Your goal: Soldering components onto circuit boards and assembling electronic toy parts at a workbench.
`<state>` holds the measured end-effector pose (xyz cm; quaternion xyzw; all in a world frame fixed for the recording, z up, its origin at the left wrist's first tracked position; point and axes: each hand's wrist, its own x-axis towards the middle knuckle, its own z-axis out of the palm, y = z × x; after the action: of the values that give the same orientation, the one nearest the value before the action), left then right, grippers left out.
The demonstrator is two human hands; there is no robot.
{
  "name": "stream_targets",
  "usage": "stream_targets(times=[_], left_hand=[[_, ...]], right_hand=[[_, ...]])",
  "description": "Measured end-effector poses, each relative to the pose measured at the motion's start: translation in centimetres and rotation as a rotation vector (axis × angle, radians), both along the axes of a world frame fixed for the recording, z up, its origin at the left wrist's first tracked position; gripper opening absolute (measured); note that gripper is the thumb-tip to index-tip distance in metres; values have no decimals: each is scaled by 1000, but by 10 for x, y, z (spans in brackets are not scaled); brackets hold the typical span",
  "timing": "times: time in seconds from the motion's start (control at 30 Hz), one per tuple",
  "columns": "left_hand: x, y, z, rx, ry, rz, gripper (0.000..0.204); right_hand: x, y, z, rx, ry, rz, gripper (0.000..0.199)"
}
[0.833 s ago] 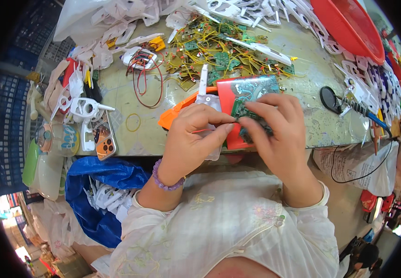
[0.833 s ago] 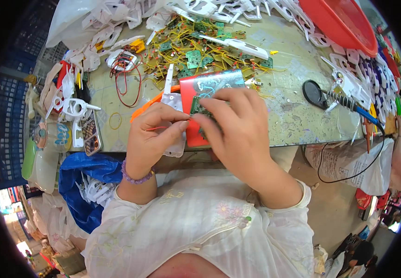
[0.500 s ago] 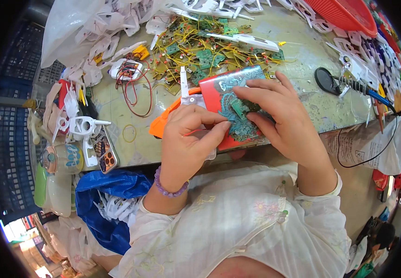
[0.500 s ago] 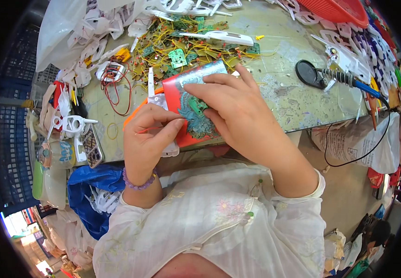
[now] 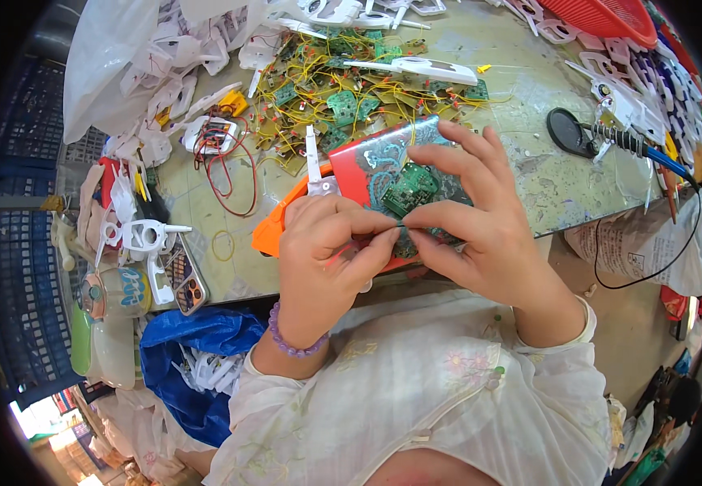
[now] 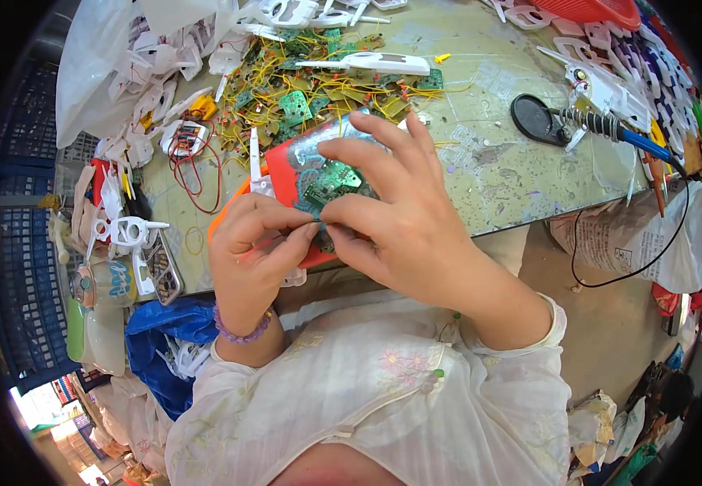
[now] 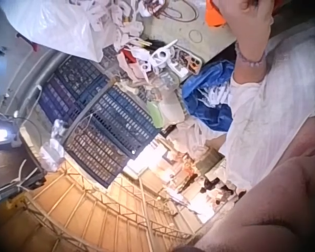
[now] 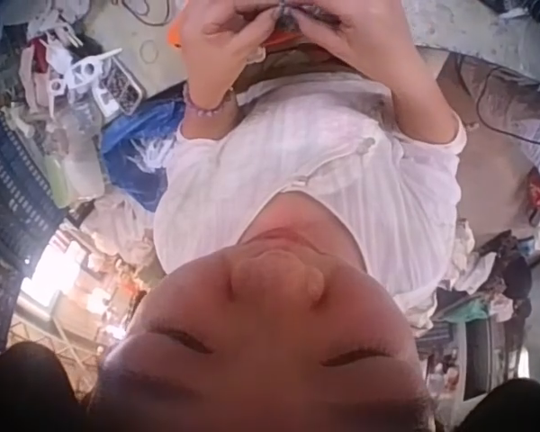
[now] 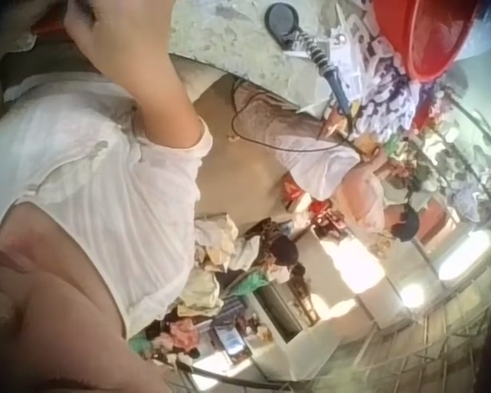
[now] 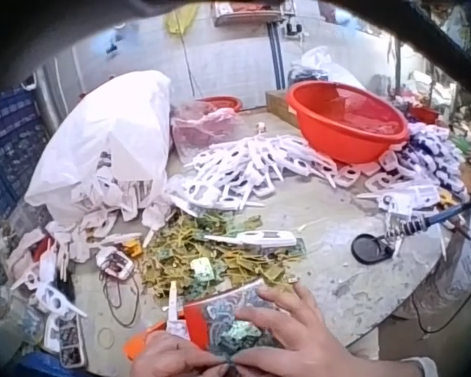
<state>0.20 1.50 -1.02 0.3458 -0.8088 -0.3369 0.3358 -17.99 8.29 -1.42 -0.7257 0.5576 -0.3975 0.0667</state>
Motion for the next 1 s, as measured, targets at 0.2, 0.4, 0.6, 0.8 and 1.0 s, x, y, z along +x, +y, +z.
stream_targets(times=[0.2,0.4,0.6,0.8,1.0], left_hand=[[4,0,-2,161,57,-27,12],[-1,-3,0,-96,79,-48,13],[-7,-8,-9,-306,21,-129,15],[-11,-3,-10,-287,35,-116,16],[-8,-3,-14,-277,33,-90,16]], right_hand=[[-3,-6,-6,-73,17,61,20],[-19,13,-30,-505,-387,-220,19],[-120,41,-46,-793,-854,-943,20],[-213,68,-19,-260,-740,-987,20],[-258,136,-2,-385,-312,-1343,31]])
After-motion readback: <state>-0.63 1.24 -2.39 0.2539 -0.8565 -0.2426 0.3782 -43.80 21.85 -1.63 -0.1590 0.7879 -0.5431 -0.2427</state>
